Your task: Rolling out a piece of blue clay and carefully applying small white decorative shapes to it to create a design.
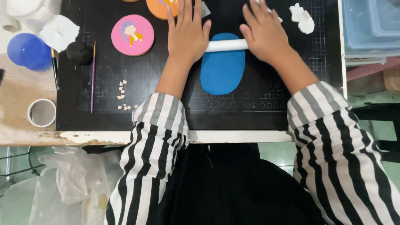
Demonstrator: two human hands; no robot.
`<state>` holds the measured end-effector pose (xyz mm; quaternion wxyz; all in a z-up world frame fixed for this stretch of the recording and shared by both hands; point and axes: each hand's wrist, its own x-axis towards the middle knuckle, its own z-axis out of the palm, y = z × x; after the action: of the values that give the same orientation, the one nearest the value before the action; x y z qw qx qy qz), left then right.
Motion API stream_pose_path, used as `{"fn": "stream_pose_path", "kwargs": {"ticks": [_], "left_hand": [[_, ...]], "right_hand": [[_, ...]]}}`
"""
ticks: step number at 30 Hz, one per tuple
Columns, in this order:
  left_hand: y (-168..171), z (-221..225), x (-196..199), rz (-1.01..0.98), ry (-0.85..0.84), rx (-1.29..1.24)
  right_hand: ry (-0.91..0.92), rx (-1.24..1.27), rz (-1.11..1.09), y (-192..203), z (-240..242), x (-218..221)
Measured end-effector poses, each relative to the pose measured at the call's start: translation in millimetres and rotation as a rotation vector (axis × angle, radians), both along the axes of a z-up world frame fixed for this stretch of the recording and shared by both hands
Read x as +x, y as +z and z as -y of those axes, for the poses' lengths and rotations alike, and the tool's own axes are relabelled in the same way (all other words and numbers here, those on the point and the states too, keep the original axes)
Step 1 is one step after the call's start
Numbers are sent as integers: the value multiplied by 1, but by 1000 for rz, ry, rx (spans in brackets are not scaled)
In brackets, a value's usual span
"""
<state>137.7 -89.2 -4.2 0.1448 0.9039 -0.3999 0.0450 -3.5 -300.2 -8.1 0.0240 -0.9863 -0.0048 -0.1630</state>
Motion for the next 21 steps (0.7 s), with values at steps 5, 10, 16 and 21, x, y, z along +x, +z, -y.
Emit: {"fn": "stream_pose_path", "kwargs": {"ticks": [5, 10, 16, 21], "left_hand": [[-13, -23, -37, -224, 49, 270], [-27, -65, -90, 124, -3, 110], [-5, -104, -133, 88, -128, -17], [-3, -117, -138, 210, -156, -80]], "right_hand": [[-137, 34, -238, 1, -37, -56], [-68, -181, 73, 2, -62, -108], [-193, -226, 19, -16, -77, -155], [-228, -201, 1, -11, -80, -173]]}}
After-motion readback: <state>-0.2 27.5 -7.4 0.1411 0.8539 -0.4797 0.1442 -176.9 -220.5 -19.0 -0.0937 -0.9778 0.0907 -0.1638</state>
